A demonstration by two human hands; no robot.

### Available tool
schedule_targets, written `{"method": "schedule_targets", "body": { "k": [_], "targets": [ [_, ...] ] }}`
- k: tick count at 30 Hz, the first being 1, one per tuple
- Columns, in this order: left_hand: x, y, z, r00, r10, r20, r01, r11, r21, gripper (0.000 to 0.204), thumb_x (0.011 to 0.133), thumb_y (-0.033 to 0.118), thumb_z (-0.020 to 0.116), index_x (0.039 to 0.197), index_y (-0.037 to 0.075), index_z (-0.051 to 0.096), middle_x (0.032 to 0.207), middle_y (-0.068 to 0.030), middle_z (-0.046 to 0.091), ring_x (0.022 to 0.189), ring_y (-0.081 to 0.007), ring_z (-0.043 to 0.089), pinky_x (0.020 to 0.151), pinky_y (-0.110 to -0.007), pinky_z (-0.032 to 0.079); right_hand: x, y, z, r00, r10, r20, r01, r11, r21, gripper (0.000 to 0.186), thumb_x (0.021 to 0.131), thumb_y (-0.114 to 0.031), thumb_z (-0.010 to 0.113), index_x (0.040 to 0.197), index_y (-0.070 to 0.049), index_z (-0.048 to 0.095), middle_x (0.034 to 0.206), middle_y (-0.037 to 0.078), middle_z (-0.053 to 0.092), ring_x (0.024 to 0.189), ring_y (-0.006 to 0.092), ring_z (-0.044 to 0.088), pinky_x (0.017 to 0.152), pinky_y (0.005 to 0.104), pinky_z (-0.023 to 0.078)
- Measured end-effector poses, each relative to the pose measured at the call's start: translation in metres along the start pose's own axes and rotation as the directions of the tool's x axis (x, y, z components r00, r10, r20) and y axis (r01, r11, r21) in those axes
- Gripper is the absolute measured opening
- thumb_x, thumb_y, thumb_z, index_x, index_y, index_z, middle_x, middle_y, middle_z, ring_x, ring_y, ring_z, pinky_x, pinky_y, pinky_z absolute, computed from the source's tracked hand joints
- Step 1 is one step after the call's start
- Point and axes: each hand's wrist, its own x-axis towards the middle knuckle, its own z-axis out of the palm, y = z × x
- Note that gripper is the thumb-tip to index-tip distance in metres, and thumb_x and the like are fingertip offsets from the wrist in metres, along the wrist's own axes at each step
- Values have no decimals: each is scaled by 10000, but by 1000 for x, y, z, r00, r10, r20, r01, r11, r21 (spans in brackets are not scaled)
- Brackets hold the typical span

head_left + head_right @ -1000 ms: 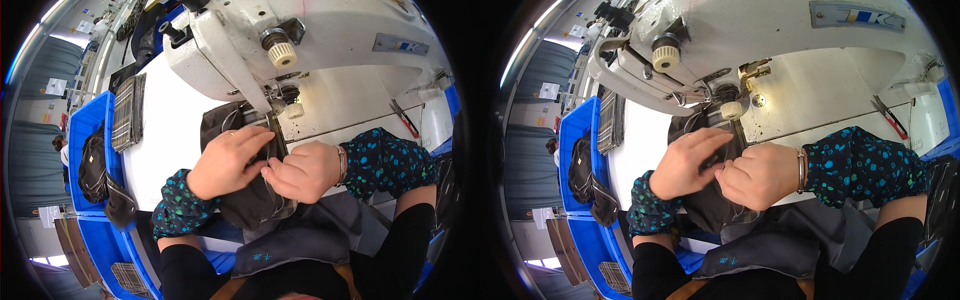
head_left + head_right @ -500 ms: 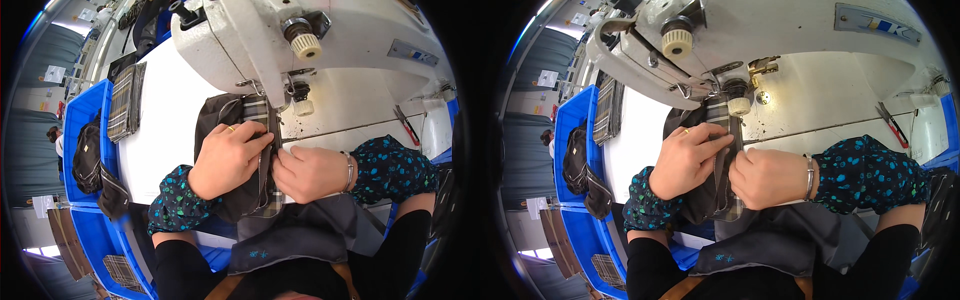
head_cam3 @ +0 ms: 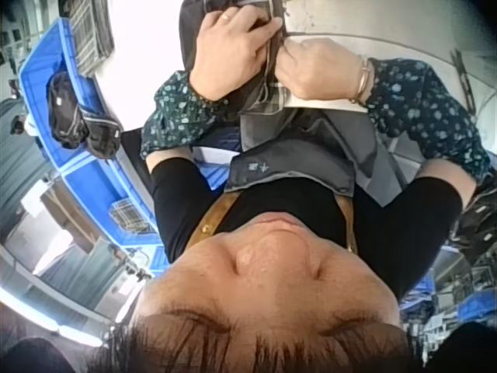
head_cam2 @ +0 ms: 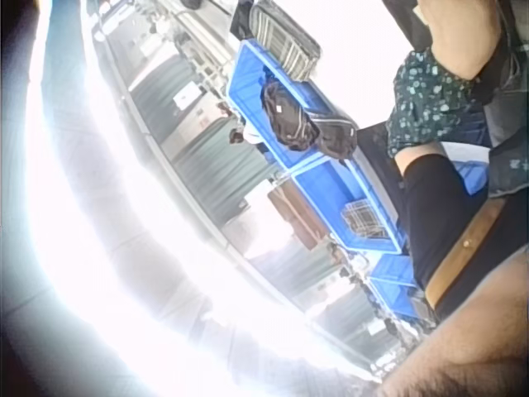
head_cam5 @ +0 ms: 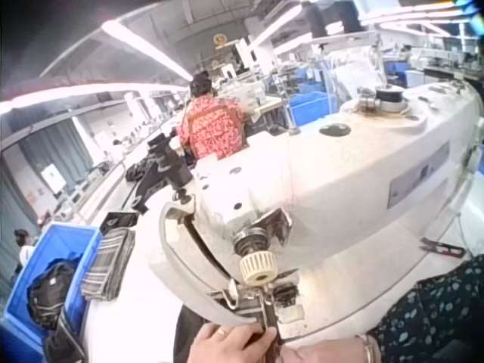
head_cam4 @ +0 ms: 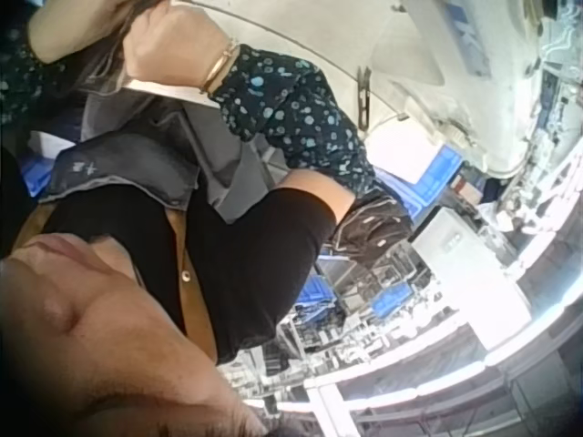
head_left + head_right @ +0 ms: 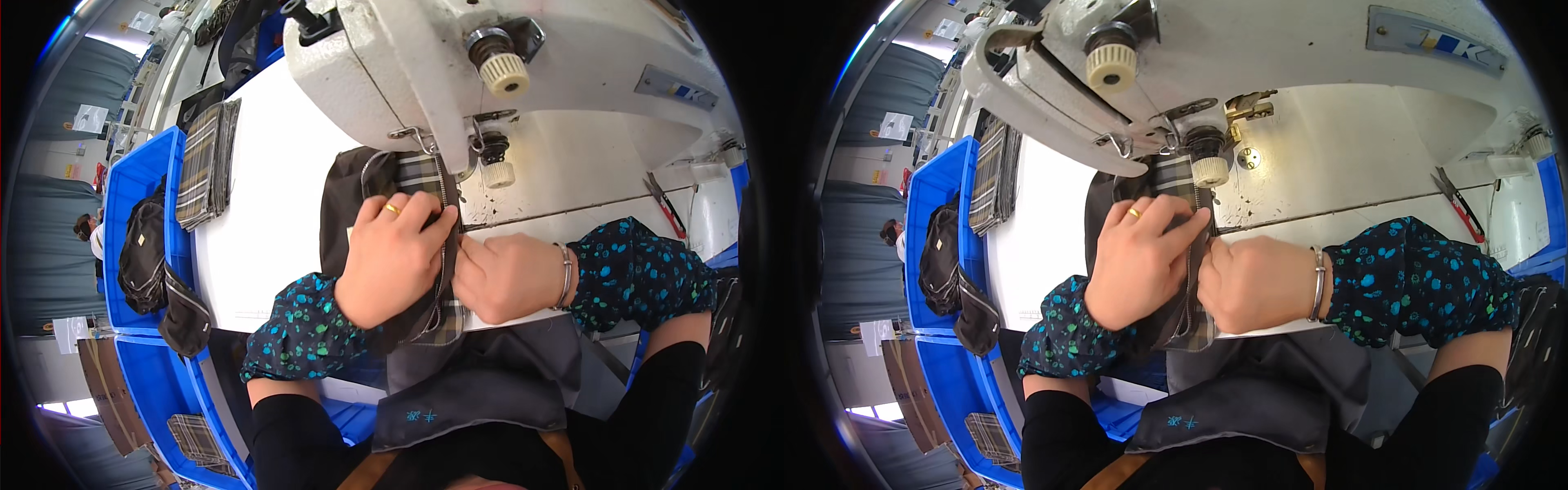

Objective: The person operates an industrial sewing machine to stitch zippers onto small fabric pouches. They repeatedly pick up pouches from a blue bin, align the zipper under the needle, sew the seam, and place the finished items into a separate bin.

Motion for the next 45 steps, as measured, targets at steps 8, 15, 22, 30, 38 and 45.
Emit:
{"method": "schedule_targets", "body": {
  "k": [8, 15, 22, 30, 38, 45],
  "targets": [
    [14, -17, 7, 996, -28, -87, 29, 999, 19, 359, 805, 82, 747, 1160, 124, 777, 969, -24, 628, 914, -246, 639, 938, -432, 491, 3, 7, 10, 994, 49, -99, -58, 995, -87, 203, 666, -188, 678, 717, 8, 667, 722, 164, 654, 672, 254, 647, 536, 322, 509],
    [-6, 1, -6, 998, 28, 64, -32, 998, 51, 401, 769, 73, 781, 1158, 171, 784, 954, 25, 637, 898, -206, 630, 1061, -524, 456, -1, -22, -8, 995, 92, 43, -86, 988, -132, 251, 697, -222, 666, 735, 22, 707, 837, 271, 736, 729, 261, 727, 535, 292, 490],
    [-6, 5, -3, 999, 9, 36, -10, 999, 38, 422, 767, 85, 785, 1176, 187, 786, 949, 29, 635, 924, -206, 632, 1089, -565, 425, 1, -16, -9, 999, 0, 46, 6, 990, -138, 306, 672, -220, 655, 771, 59, 735, 820, 304, 731, 621, 234, 696, 519, 291, 522],
    [-5, 4, 0, 1000, 18, -10, -18, 998, 53, 277, 828, 175, 764, 1102, 153, 795, 895, 10, 581, 902, -196, 623, 1117, -600, 403, 0, -15, -6, 1000, -15, 26, 17, 996, -88, 329, 660, -199, 664, 788, 100, 716, 792, 311, 712, 563, 230, 664, 470, 298, 507],
    [12, -17, 11, 998, -17, -60, 20, 998, 55, 337, 808, 98, 764, 1128, 189, 812, 929, 15, 625, 887, -218, 627, 985, -541, 389, -3, 5, 6, 995, 88, 56, -83, 992, -95, 275, 732, -125, 688, 832, 131, 692, 821, 336, 700, 521, 225, 650, 429, 331, 506],
    [16, -28, 20, 995, -23, -92, 26, 999, 23, 242, 857, 163, 753, 1090, 193, 814, 902, 8, 594, 934, -211, 636, 1128, -721, 341, -2, 12, 8, 984, 165, 70, -158, 983, -91, 209, 768, -136, 681, 822, 64, 710, 899, 270, 731, 528, 208, 655, 451, 333, 505]
  ]
}}
